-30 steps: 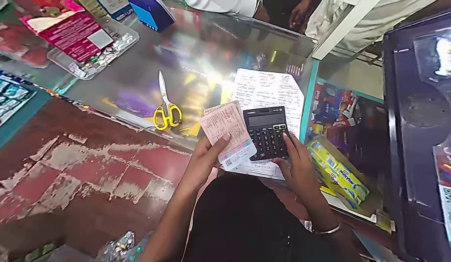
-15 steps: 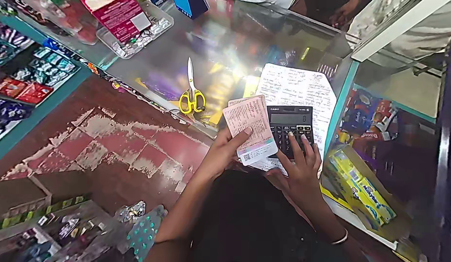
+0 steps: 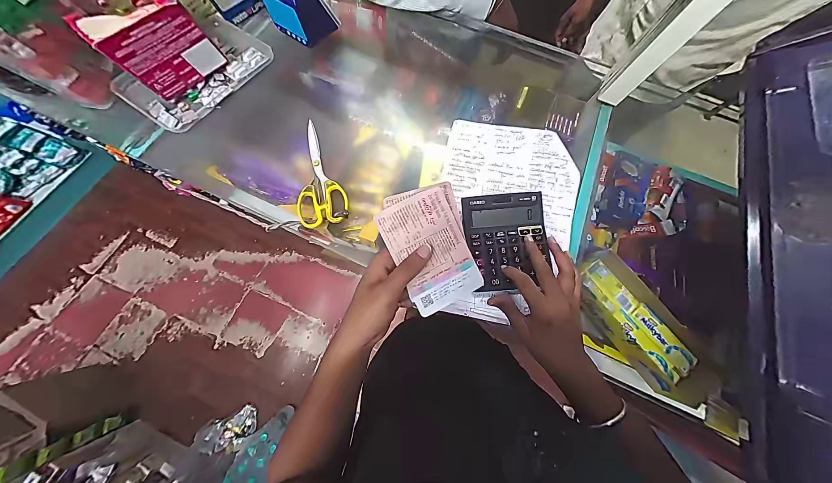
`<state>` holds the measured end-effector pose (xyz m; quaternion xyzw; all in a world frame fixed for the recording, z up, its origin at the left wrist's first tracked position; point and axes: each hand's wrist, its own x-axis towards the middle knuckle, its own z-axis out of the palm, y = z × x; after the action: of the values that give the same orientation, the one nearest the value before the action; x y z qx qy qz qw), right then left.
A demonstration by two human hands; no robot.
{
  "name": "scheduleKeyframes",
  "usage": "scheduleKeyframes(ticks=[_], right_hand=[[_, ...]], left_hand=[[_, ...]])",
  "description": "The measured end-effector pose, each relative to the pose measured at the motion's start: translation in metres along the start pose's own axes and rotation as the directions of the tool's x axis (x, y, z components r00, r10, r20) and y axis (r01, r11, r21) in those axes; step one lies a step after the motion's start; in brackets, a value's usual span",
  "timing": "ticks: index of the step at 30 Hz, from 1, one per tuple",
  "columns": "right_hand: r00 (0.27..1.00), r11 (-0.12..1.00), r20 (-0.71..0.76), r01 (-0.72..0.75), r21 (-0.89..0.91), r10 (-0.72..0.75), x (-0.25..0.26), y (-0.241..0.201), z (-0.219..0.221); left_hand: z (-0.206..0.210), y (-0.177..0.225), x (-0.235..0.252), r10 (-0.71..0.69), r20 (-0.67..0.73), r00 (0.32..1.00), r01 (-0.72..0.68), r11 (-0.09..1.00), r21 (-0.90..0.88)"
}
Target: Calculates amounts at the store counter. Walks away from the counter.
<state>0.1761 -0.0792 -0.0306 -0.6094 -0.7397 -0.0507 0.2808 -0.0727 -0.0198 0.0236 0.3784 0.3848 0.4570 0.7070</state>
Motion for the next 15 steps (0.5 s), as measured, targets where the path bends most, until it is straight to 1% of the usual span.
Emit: scheduleKeyframes(ticks=[2,5,9,12,15], right_hand=[[1.000,0.999,0.014,-0.023,-0.022,0.023,0.006,-0.001,0.000],[0.996,0.995,0.074,-0.035,-0.091,0.042,0.013,0.000,0.001],[1.000,1.000,-0.016,-0.010,-0.004,0.010,0.005,-0.001,-0.003],[1.000,1.000,0.017,0.015,-0.004,-0.015,-0.003,0.001,-0.004],[0.997,0.999,-0.064,0.044,0.020,-0.042,-0.011,0.004,-0.004]], left_hand=[[-0.001,0.000,0.001,0.008,0.012,1.000,-0.008,1.000,-0.003],[-0.001,0.000,0.001,-0.007,0.005,1.000,0.007,1.000,0.008],[-0.002,0.001,0.001,-0.024,-0.012,1.000,0.024,1.000,0.011],[-0.004,-0.001,0.003,-0.018,-0.006,1.000,0.018,1.000,0.006],[-0.002,0.000,0.005,-0.015,0.010,1.000,0.015,1.000,-0.012]])
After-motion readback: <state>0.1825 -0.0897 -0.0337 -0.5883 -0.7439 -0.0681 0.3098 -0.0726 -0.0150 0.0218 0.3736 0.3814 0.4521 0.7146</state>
